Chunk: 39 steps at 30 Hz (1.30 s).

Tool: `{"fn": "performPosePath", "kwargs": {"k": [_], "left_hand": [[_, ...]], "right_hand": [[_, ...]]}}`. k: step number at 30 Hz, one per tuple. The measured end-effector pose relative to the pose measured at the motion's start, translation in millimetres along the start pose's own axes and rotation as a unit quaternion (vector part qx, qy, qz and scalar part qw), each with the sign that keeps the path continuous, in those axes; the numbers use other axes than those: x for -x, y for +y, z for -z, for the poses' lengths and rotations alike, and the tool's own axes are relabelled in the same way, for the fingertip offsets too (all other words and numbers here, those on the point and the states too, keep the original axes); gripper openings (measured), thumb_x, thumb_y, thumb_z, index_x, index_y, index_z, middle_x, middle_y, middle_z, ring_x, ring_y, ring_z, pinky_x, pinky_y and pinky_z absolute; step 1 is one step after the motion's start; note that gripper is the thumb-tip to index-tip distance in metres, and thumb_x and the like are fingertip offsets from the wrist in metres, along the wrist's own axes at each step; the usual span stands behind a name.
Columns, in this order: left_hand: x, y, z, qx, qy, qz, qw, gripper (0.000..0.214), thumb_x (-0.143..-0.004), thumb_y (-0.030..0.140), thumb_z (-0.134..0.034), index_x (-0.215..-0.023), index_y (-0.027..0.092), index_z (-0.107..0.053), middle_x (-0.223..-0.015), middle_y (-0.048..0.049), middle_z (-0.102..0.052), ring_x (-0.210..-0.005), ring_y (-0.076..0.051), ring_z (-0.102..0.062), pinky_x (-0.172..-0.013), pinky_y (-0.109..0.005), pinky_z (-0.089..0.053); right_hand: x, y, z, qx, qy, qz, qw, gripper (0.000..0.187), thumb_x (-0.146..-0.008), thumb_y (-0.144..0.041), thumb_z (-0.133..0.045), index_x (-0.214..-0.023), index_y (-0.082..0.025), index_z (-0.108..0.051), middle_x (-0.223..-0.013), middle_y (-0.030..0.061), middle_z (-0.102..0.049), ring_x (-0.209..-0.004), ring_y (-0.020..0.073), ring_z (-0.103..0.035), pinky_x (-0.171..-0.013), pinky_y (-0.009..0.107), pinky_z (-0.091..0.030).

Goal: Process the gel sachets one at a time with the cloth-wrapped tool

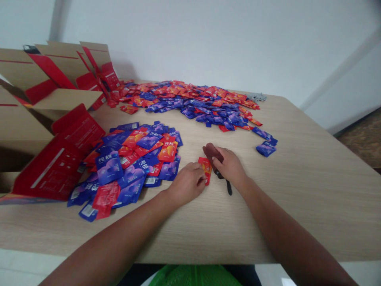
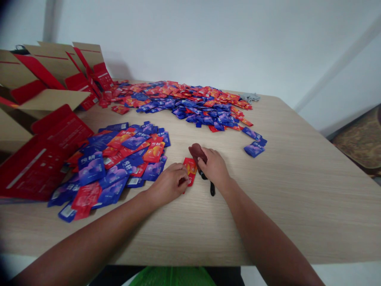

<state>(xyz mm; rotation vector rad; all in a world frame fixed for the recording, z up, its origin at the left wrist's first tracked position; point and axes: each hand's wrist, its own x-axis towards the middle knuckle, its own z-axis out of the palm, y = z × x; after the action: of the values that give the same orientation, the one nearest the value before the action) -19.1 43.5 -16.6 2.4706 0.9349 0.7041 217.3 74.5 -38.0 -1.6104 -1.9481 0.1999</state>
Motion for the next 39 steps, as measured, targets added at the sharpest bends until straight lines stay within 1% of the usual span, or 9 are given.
{"fn": "performPosePath", "kwargs": {"k": [3, 6, 8, 12, 14, 18, 24, 32, 39], "left_hand": [[0, -1, -0.9, -0.004, 0.003, -0.003, 1.0, 0.014, -0.09, 0.01, -0.068, -0.08, 0.02, -0.066, -0.093, -0.0061, -0.068, -0.095, -0.023, -0.065, -0.086, -0.036, -0.051], [0, -3, -1.6, 0.001, 0.003, -0.004, 1.0, 0.013, -0.09, 0.01, -0.068, -0.081, 0.02, -0.066, -0.094, -0.0059, -0.069, -0.096, -0.023, -0.065, -0.088, -0.036, -0.051], [0, -3, -2.3, 0.012, 0.0, -0.004, 1.0, 0.013, -0.088, 0.009, -0.068, -0.082, 0.021, -0.068, -0.094, -0.0054, -0.07, -0.097, -0.023, -0.066, -0.089, -0.036, -0.052], [0, -3, -4.4, 0.017, 0.002, 0.015, 1.0, 0.015, -0.085, 0.006, -0.068, -0.082, 0.021, -0.07, -0.09, -0.0049, -0.07, -0.094, -0.023, -0.066, -0.09, -0.037, -0.053], [0, -3, -5.2, 0.015, 0.003, 0.016, 1.0, 0.016, -0.085, 0.006, -0.067, -0.082, 0.021, -0.07, -0.091, -0.0051, -0.07, -0.094, -0.023, -0.066, -0.092, -0.037, -0.053], [0, -3, -4.9, 0.017, 0.004, 0.014, 1.0, 0.015, -0.086, 0.007, -0.068, -0.083, 0.021, -0.07, -0.092, -0.0052, -0.07, -0.095, -0.023, -0.065, -0.091, -0.037, -0.053], [0, -4, -4.2, 0.013, 0.001, 0.003, 1.0, 0.014, -0.086, 0.007, -0.067, -0.084, 0.021, -0.067, -0.093, -0.0049, -0.07, -0.095, -0.023, -0.064, -0.089, -0.037, -0.051], [-1, -1, -0.2, 0.006, 0.0, -0.003, 1.0, 0.013, -0.088, 0.009, -0.067, -0.083, 0.021, -0.065, -0.091, -0.0044, -0.069, -0.093, -0.023, -0.063, -0.084, -0.036, -0.049], [0, -1, -0.5, -0.001, -0.001, -0.007, 1.0, 0.013, -0.09, 0.01, -0.065, -0.083, 0.021, -0.065, -0.091, -0.0051, -0.068, -0.093, -0.023, -0.063, -0.087, -0.037, -0.05]], "right_hand": [[1, -4, 3, -0.019, 0.036, 0.015, 0.999, 0.046, -0.094, -0.027, -0.062, -0.139, -0.02, -0.068, -0.129, 0.0146, -0.076, -0.117, 0.0347, -0.07, -0.106, 0.053, -0.055], [4, -12, 5, -0.062, 0.062, 0.062, 0.994, 0.044, -0.094, -0.025, -0.062, -0.138, -0.023, -0.068, -0.129, 0.012, -0.076, -0.116, 0.0324, -0.07, -0.105, 0.051, -0.056], [5, -18, 6, -0.092, 0.039, 0.111, 0.989, 0.046, -0.093, -0.024, -0.063, -0.14, -0.026, -0.067, -0.132, 0.0098, -0.075, -0.119, 0.0308, -0.07, -0.107, 0.05, -0.055], [6, -27, 5, -0.112, -0.063, 0.169, 0.977, 0.055, -0.092, -0.019, -0.063, -0.146, -0.028, -0.063, -0.137, 0.0078, -0.074, -0.124, 0.0296, -0.068, -0.109, 0.049, -0.054], [6, -29, 5, -0.108, -0.082, 0.163, 0.977, 0.054, -0.093, -0.019, -0.063, -0.146, -0.027, -0.063, -0.137, 0.0076, -0.074, -0.122, 0.0295, -0.068, -0.108, 0.048, -0.053], [4, -28, 4, -0.095, -0.08, 0.141, 0.982, 0.051, -0.095, -0.021, -0.064, -0.145, -0.026, -0.064, -0.134, 0.0088, -0.075, -0.121, 0.0299, -0.068, -0.107, 0.048, -0.052], [3, -19, -1, -0.078, -0.061, 0.1, 0.99, 0.054, -0.095, -0.025, -0.065, -0.149, -0.025, -0.062, -0.137, 0.0104, -0.074, -0.122, 0.0303, -0.068, -0.109, 0.048, -0.052], [0, -12, -2, -0.05, -0.036, 0.051, 0.997, 0.046, -0.096, -0.028, -0.064, -0.142, -0.025, -0.067, -0.129, 0.0097, -0.077, -0.115, 0.0306, -0.07, -0.104, 0.046, -0.054], [-2, -6, 3, -0.013, -0.015, 0.007, 1.0, 0.044, -0.094, -0.027, -0.064, -0.137, -0.022, -0.069, -0.125, 0.012, -0.077, -0.115, 0.0315, -0.071, -0.103, 0.046, -0.054]]}}
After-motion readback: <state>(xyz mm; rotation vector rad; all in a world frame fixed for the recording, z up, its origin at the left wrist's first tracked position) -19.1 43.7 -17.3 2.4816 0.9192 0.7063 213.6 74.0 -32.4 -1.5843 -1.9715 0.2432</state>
